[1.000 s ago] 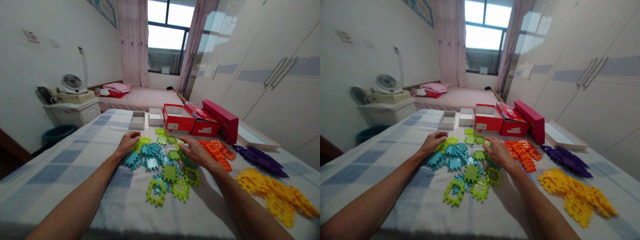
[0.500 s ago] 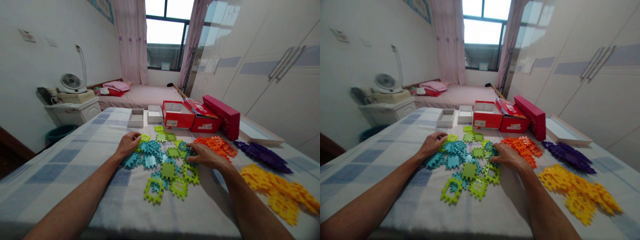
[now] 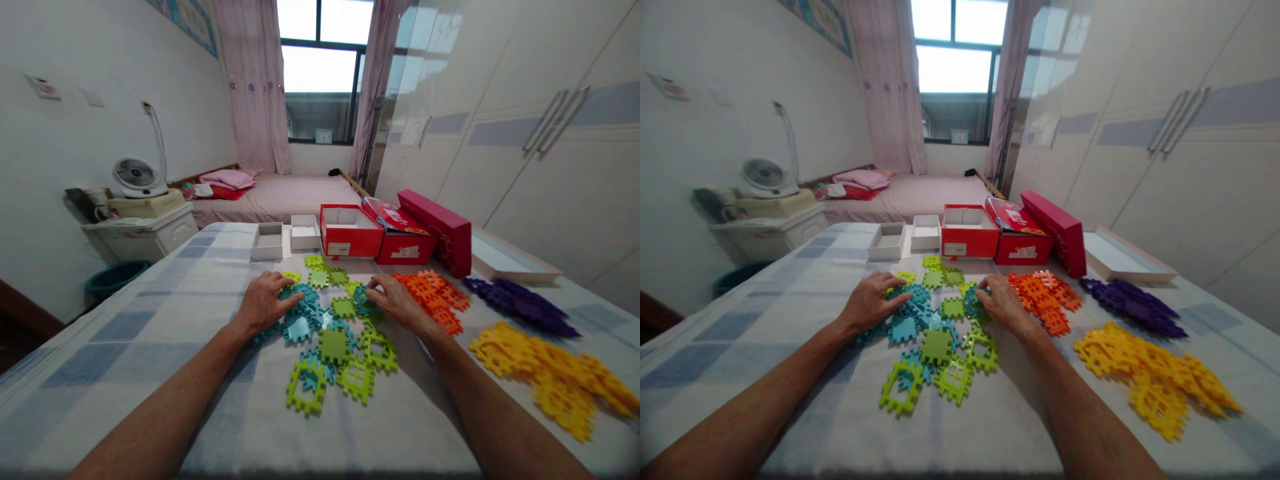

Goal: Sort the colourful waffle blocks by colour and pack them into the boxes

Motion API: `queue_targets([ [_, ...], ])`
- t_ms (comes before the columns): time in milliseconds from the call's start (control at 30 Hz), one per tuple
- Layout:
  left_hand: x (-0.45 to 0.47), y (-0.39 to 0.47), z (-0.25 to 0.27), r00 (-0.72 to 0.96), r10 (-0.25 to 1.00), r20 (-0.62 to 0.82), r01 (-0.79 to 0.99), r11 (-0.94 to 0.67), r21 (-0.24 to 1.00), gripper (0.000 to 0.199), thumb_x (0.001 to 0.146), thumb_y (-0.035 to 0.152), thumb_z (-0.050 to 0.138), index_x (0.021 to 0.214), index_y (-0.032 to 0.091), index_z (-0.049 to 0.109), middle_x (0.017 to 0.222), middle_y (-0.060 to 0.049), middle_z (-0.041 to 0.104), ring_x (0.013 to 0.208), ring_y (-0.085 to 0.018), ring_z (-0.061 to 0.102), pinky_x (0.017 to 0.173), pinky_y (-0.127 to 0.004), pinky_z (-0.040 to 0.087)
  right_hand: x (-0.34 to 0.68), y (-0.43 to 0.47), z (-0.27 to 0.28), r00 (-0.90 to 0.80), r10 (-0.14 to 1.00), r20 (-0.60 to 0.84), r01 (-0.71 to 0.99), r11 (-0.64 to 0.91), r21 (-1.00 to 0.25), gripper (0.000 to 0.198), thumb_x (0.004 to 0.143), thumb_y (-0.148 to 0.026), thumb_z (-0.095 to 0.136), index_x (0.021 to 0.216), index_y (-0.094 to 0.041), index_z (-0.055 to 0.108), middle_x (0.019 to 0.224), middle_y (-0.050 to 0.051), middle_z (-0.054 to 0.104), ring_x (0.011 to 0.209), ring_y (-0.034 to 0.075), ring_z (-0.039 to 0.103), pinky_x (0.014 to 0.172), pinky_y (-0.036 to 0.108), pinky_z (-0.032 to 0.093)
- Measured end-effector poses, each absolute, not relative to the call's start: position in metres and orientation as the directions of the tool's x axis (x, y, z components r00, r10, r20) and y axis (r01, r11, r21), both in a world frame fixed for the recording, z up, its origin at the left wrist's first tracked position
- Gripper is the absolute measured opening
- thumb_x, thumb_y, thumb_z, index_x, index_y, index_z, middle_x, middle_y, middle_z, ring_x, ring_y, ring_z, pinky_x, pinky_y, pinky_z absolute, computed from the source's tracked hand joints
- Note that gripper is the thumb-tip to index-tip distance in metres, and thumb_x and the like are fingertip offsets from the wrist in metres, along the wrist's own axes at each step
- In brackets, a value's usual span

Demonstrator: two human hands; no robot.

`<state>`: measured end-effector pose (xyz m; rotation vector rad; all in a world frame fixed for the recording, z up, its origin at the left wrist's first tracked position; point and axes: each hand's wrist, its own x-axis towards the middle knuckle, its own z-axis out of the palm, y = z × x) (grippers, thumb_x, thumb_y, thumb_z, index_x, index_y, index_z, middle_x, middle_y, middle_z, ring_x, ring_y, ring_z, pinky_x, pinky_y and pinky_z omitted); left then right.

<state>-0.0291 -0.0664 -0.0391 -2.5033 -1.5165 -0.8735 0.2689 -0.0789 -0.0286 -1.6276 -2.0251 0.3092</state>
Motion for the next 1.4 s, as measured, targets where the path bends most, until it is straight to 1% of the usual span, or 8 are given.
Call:
queue_targets([
  [133,-0.025,-0.068,-0.042,0.391,0.794,0.464,0.841,-0.514,0.169,0.037,0.081,0.050,0.058,0.098,0.020,0.069,0.092,-0.008,0.065,0.090,-0.024,0.056,0.082,-0.039,0.044,0.266,-0.077,-0.039,-0.132,0.973,0.190,0.895,0.199,-0.398,0.017,0.078,-0.022,0.050,0.092,-0.014,0.057,0.091,0.009,0.062,0.084,0.019,0.055,0.075,0.029,0.039],
  [267,-0.024,-0.066,-0.043,0.355,0.807,0.472,0.790,-0.529,0.309,0.035,0.079,0.043,0.061,0.104,0.019,0.067,0.097,-0.008,0.064,0.094,-0.024,0.056,0.085,-0.039,0.045,0.266,-0.077,-0.038,-0.124,0.962,0.243,0.880,0.220,-0.422,0.017,0.074,-0.018,0.051,0.090,-0.016,0.057,0.092,0.007,0.061,0.087,0.018,0.054,0.077,0.028,0.040],
  [467,-0.019,-0.070,-0.037,0.321,0.835,0.448,0.593,-0.546,0.592,0.032,0.079,0.029,0.059,0.109,0.020,0.064,0.089,-0.003,0.059,0.081,-0.016,0.058,0.076,-0.030,0.047,0.262,-0.080,-0.026,-0.064,0.983,0.173,0.714,0.166,-0.681,0.036,0.071,-0.019,0.051,0.105,-0.015,0.060,0.097,0.008,0.064,0.087,0.018,0.058,0.075,0.028,0.045],
  [733,-0.017,-0.068,-0.041,0.304,0.859,0.411,0.524,-0.511,0.681,0.031,0.076,0.024,0.061,0.106,0.020,0.066,0.102,-0.005,0.066,0.090,-0.018,0.062,0.081,-0.030,0.049,0.219,-0.090,-0.006,-0.178,0.981,0.072,0.427,0.143,-0.893,0.038,0.077,-0.029,0.048,0.108,-0.015,0.063,0.087,0.002,0.066,0.075,0.015,0.058,0.068,0.026,0.045],
  [833,-0.016,-0.068,-0.040,0.292,0.881,0.373,0.533,-0.473,0.701,0.030,0.078,0.028,0.059,0.106,0.018,0.067,0.103,-0.006,0.068,0.091,-0.019,0.063,0.081,-0.031,0.050,0.195,-0.082,-0.008,-0.242,0.964,0.107,0.445,0.208,-0.871,0.036,0.079,-0.025,0.045,0.110,-0.015,0.061,0.099,0.005,0.066,0.086,0.018,0.059,0.078,0.029,0.046],
  [967,-0.014,-0.070,-0.037,0.318,0.887,0.334,0.491,-0.455,0.743,0.036,0.087,0.039,0.050,0.109,0.017,0.066,0.104,-0.008,0.069,0.093,-0.020,0.063,0.084,-0.031,0.049,0.174,-0.074,-0.023,-0.259,0.943,0.210,0.640,0.330,-0.693,0.039,0.081,-0.017,0.044,0.118,-0.014,0.057,0.120,0.012,0.059,0.112,0.022,0.051,0.098,0.038,0.038],
  [1100,-0.013,-0.072,-0.038,0.355,0.868,0.347,0.491,-0.489,0.721,0.043,0.078,0.042,0.063,0.115,0.019,0.063,0.110,-0.008,0.067,0.098,-0.022,0.061,0.087,-0.033,0.047,0.167,-0.075,-0.041,-0.269,0.930,0.251,0.746,0.366,-0.557,0.043,0.085,-0.020,0.040,0.126,-0.010,0.050,0.126,0.018,0.054,0.120,0.025,0.045,0.103,0.043,0.032],
  [1400,-0.007,-0.074,-0.038,0.393,0.826,0.404,0.439,-0.555,0.707,0.048,0.073,0.035,0.068,0.119,0.022,0.060,0.112,-0.007,0.064,0.100,-0.021,0.059,0.089,-0.033,0.046,0.168,-0.078,-0.037,-0.362,0.882,0.302,0.546,0.463,-0.698,0.048,0.080,-0.017,0.039,0.126,-0.016,0.051,0.125,0.011,0.056,0.118,0.020,0.049,0.106,0.039,0.032],
])
